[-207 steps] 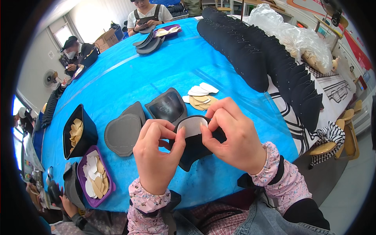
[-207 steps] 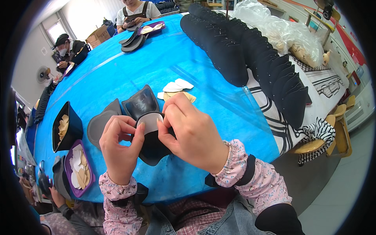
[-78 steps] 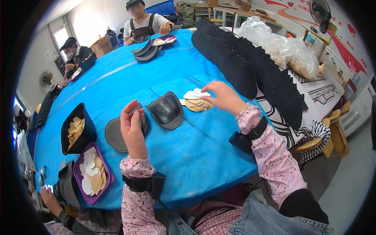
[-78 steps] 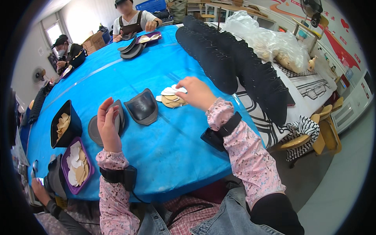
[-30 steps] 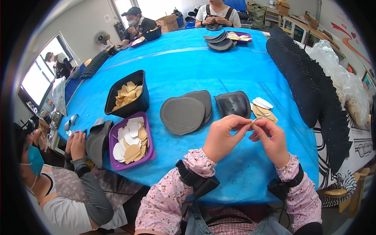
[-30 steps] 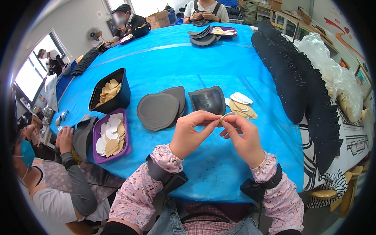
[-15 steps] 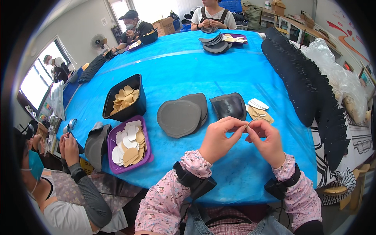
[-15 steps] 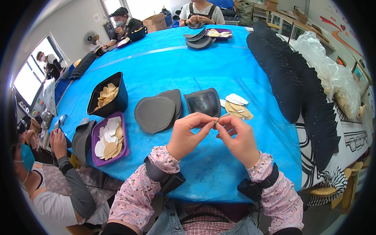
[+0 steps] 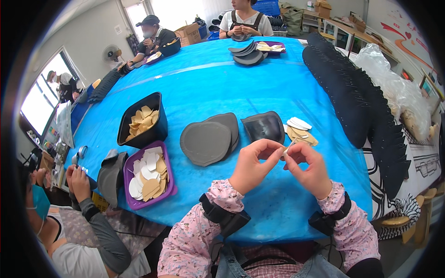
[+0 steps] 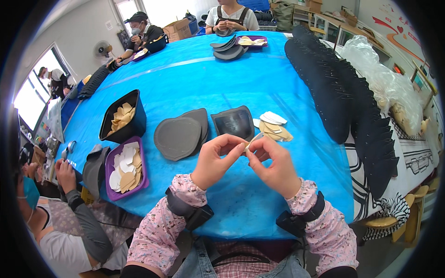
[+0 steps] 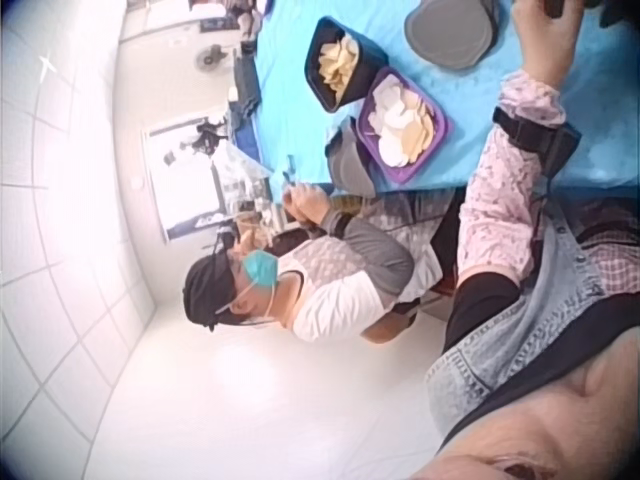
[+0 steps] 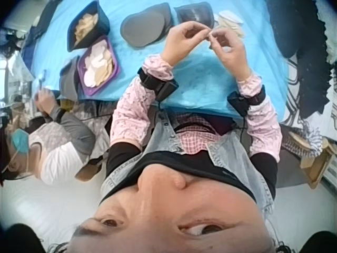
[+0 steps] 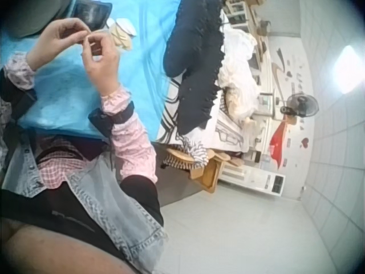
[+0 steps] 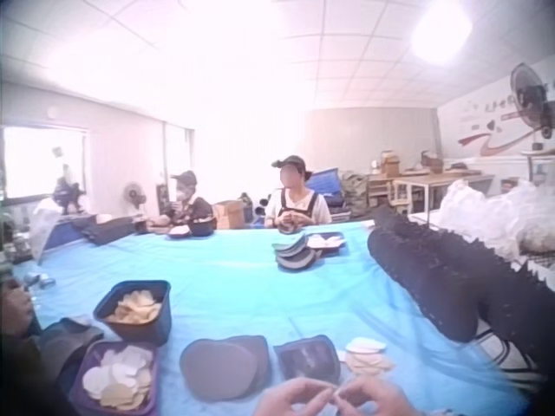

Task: Applying a white adhesive or padding layer to black shoe component parts on a factory table.

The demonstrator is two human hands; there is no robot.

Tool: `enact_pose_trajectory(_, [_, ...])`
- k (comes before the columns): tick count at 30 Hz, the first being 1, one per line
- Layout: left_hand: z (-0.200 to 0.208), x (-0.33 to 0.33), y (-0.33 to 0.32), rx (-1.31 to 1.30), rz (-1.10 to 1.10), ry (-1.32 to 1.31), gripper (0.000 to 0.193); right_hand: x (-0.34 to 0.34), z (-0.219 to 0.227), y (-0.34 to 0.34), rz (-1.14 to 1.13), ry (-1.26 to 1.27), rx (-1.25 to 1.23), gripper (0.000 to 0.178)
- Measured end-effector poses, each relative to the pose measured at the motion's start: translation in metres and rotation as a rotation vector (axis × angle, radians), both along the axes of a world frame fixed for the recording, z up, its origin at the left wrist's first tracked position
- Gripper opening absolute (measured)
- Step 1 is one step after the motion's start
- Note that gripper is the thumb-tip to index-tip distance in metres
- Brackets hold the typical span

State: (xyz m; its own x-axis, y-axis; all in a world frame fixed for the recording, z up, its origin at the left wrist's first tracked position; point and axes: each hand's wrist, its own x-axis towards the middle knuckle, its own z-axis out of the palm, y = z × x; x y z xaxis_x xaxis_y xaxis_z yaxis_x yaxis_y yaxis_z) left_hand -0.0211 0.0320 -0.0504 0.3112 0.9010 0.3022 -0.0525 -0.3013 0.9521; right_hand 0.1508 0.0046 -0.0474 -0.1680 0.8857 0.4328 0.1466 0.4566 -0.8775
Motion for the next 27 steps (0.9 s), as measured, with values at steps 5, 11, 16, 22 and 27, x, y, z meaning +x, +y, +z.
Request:
enact_pose_trajectory(5, [0.0, -0.017, 0.014, 0.075, 0.066, -0.145, 0.012, 0.002, 0.005, -0.002, 0.051, -0.044, 0.082, 0.01])
enact_pose_trajectory(11, [0.061, -0.126, 0.044, 0.187, 0.573, -0.283, 0.02, 0.001, 0.003, 0.003, 0.043, 0.019, 0.122, 0.009])
enact_pose_trajectory(16, [0.086, -0.291, 0.1, 0.577, 1.041, 0.555, 0.029, -0.008, 0.002, -0.001, 0.06, -0.001, 0.123, 0.011])
enact_pose_trajectory(22, [0.088, -0.251, 0.097, 0.284, 1.175, 1.749, 0.024, 0.003, 0.0, -0.002, 0.04, -0.034, 0.118, 0.01])
enact_pose_trajectory(27, [0.093, -0.129, 0.057, 0.621, 0.608, 1.066, 0.038, 0.003, -0.001, -0.003, 0.035, 0.018, 0.048, 0.009])
